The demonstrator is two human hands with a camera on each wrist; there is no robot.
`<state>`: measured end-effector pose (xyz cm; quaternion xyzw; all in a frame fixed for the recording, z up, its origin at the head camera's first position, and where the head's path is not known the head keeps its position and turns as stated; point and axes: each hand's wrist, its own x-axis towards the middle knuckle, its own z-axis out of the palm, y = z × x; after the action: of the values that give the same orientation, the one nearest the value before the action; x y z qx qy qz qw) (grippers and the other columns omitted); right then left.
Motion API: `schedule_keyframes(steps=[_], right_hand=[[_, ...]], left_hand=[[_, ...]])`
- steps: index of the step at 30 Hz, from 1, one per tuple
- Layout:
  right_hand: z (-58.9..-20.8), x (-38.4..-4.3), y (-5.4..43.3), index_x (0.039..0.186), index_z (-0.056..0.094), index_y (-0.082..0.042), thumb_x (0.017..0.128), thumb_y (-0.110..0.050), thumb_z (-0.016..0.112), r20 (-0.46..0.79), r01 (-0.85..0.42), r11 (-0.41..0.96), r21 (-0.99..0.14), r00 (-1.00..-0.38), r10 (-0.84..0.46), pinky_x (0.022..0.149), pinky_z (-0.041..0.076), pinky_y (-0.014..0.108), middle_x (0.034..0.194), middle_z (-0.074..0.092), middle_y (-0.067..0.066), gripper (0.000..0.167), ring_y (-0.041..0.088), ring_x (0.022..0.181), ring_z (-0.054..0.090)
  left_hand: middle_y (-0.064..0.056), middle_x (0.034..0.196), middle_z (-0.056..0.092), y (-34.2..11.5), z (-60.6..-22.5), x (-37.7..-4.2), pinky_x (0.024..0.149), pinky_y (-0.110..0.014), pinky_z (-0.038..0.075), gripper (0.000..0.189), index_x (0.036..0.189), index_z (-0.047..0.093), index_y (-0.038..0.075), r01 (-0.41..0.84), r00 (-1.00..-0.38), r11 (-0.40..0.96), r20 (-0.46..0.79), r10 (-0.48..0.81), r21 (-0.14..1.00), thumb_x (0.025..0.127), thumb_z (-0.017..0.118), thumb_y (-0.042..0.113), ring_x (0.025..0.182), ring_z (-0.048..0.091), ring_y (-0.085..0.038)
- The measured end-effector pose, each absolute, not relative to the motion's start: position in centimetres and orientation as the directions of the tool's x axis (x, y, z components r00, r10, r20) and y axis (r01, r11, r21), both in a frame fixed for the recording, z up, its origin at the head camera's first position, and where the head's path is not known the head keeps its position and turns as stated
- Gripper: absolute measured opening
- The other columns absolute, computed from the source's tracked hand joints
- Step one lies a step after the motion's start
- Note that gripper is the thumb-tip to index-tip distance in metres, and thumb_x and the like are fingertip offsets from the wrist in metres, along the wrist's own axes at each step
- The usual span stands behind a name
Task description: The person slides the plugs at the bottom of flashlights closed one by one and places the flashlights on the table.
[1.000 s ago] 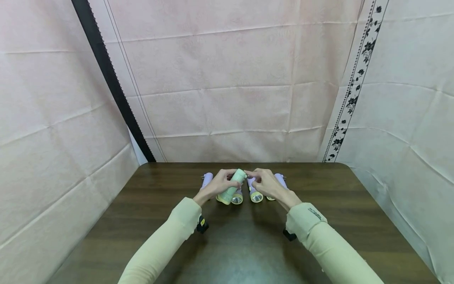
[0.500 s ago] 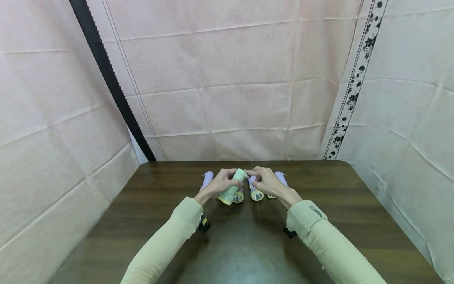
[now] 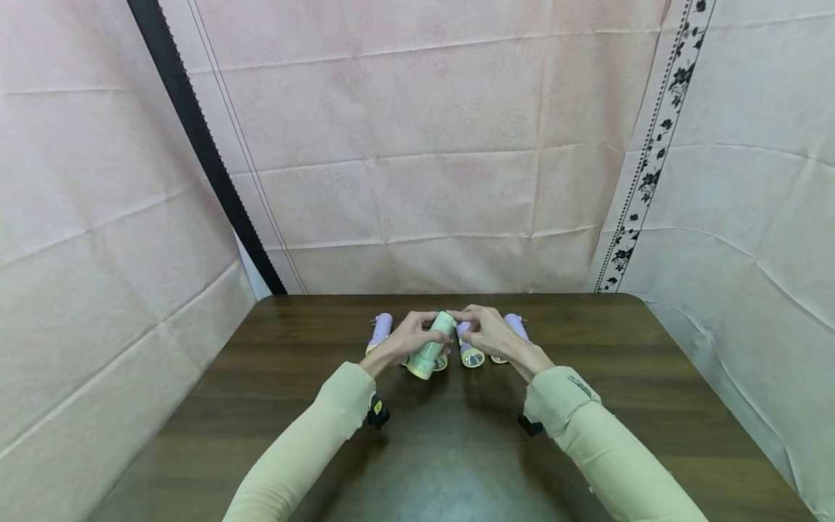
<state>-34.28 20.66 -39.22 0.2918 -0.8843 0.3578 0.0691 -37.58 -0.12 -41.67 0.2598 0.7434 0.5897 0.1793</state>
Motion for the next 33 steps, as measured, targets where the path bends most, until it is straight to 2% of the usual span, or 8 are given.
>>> schedule_keyframes(steps=[4, 8, 12, 17, 20, 24, 28, 33], right_hand=[[-39.2, -34.2, 20.3, 0.133, 0.058, -0.009, 0.082, -0.003, 0.06, 0.324, -0.561, 0.575, -0.596, -0.823, -0.467, 0.062, 0.042, 0.022, 0.113, 0.065, 0.008, 0.051, 0.011, 0.072, 0.056], [-39.2, -33.9, 20.0, 0.136, 0.055, -0.008, 0.082, -0.001, 0.058, 0.302, -0.574, 0.596, -0.562, -0.812, -0.498, 0.061, 0.043, 0.021, 0.114, 0.063, 0.013, 0.054, 0.013, 0.072, 0.058], [-39.0, -33.7, 19.7, 0.142, 0.048, -0.008, 0.084, -0.004, 0.059, 0.288, -0.595, 0.629, -0.5, -0.799, -0.528, 0.063, 0.048, 0.022, 0.118, 0.062, 0.017, 0.059, 0.012, 0.076, 0.062], [-38.6, -33.8, 19.6, 0.141, 0.048, -0.006, 0.082, -0.003, 0.059, 0.306, -0.591, 0.66, -0.464, -0.806, -0.507, 0.061, 0.047, 0.023, 0.118, 0.065, 0.018, 0.06, 0.011, 0.073, 0.06], [-38.7, -34.0, 19.6, 0.136, 0.054, -0.005, 0.081, -0.003, 0.06, 0.315, -0.578, 0.681, -0.45, -0.816, -0.484, 0.059, 0.046, 0.023, 0.114, 0.067, 0.017, 0.055, 0.01, 0.07, 0.058], [-38.9, -34.0, 19.7, 0.127, 0.061, -0.004, 0.081, -0.003, 0.061, 0.337, -0.576, 0.688, -0.442, -0.817, -0.468, 0.061, 0.046, 0.025, 0.108, 0.069, 0.016, 0.046, 0.012, 0.071, 0.059], [-39.1, -33.8, 19.7, 0.122, 0.064, -0.004, 0.081, -0.003, 0.061, 0.339, -0.57, 0.685, -0.454, -0.822, -0.458, 0.064, 0.048, 0.028, 0.105, 0.069, 0.015, 0.041, 0.015, 0.074, 0.062], [-39.3, -33.7, 19.6, 0.125, 0.06, -0.001, 0.083, -0.002, 0.062, 0.32, -0.553, 0.688, -0.471, -0.833, -0.45, 0.07, 0.052, 0.033, 0.107, 0.069, 0.018, 0.043, 0.02, 0.08, 0.065]], left_hand=[[-0.032, 0.109, 0.062, -0.5, -41.6, -37.4, 0.069, -0.036, 0.056, 0.037, 0.126, 0.058, 0.008, 0.171, -0.801, 0.193, 0.022, 0.599, 0.966, 0.089, 0.062, 0.01, 0.094, 0.065, -0.048], [-0.02, 0.103, 0.067, -1.1, -41.0, -37.1, 0.066, -0.033, 0.055, 0.037, 0.122, 0.061, 0.01, 0.243, -0.833, 0.35, 0.011, 0.552, 0.905, 0.087, 0.068, 0.017, 0.083, 0.068, -0.031], [-0.011, 0.093, 0.068, -1.9, -39.4, -36.6, 0.058, -0.025, 0.05, 0.037, 0.11, 0.064, 0.007, 0.363, -0.901, 0.63, 0.087, 0.425, 0.687, 0.078, 0.075, 0.023, 0.071, 0.061, -0.016], [-0.009, 0.082, 0.063, -3.4, -38.0, -35.5, 0.053, -0.028, 0.046, 0.033, 0.087, 0.063, 0.006, 0.252, -0.967, 0.858, 0.074, 0.245, 0.448, 0.072, 0.08, 0.029, 0.066, 0.057, -0.019], [-0.009, 0.085, 0.059, -4.4, -38.1, -34.9, 0.058, -0.033, 0.046, 0.04, 0.089, 0.058, 0.008, 0.156, -0.986, 0.902, 0.014, 0.165, 0.404, 0.07, 0.083, 0.033, 0.072, 0.057, -0.022], [-0.01, 0.09, 0.06, -5.5, -39.3, -34.5, 0.065, -0.037, 0.047, 0.047, 0.096, 0.058, 0.007, 0.107, -0.991, 0.916, -0.03, 0.128, 0.386, 0.069, 0.085, 0.034, 0.077, 0.058, -0.025], [-0.01, 0.087, 0.061, -6.2, -40.8, -34.4, 0.064, -0.037, 0.048, 0.045, 0.091, 0.061, 0.006, 0.094, -0.991, 0.925, -0.049, 0.121, 0.367, 0.067, 0.086, 0.036, 0.074, 0.058, -0.024], [-0.009, 0.082, 0.059, -6.6, -42.1, -34.2, 0.059, -0.035, 0.047, 0.045, 0.086, 0.061, 0.006, 0.067, -0.994, 0.936, -0.062, 0.094, 0.346, 0.067, 0.086, 0.038, 0.07, 0.058, -0.022]])
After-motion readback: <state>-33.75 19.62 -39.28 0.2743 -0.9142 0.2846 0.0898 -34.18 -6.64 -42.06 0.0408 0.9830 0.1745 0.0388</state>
